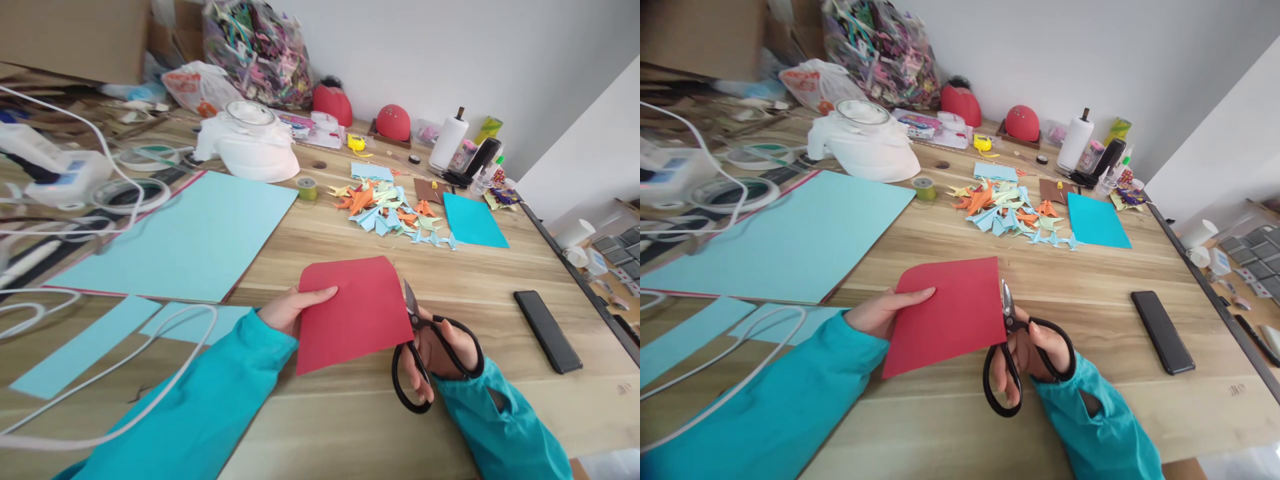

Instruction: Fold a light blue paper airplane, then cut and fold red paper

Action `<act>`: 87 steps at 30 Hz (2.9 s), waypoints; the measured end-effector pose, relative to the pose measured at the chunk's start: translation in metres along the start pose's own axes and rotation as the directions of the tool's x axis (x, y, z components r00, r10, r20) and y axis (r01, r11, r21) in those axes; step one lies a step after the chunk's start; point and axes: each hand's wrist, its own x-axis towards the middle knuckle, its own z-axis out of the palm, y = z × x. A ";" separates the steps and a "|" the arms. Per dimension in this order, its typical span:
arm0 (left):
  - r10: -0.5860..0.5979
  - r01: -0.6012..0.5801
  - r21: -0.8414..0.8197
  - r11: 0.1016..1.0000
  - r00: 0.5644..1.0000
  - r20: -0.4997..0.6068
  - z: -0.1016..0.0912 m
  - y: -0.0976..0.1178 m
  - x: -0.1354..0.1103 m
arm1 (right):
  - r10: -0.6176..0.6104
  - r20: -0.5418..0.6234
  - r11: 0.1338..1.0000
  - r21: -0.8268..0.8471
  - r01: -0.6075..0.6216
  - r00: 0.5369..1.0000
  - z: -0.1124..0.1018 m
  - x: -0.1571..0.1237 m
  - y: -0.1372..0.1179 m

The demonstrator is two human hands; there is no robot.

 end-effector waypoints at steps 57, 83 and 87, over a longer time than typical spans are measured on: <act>0.283 -0.299 -0.110 0.948 0.949 -0.140 -0.001 -0.004 0.007 | -0.046 0.349 0.966 0.255 -0.048 0.936 -0.029 0.042 0.043; 0.317 -0.340 -0.152 0.928 0.935 -0.160 0.000 -0.003 0.008 | -0.037 0.157 0.961 0.276 -0.007 0.987 -0.023 0.041 0.042; 0.283 -0.302 -0.141 0.943 0.949 -0.136 -0.002 -0.003 0.009 | -0.005 0.279 0.962 0.265 -0.072 0.960 -0.027 0.040 0.045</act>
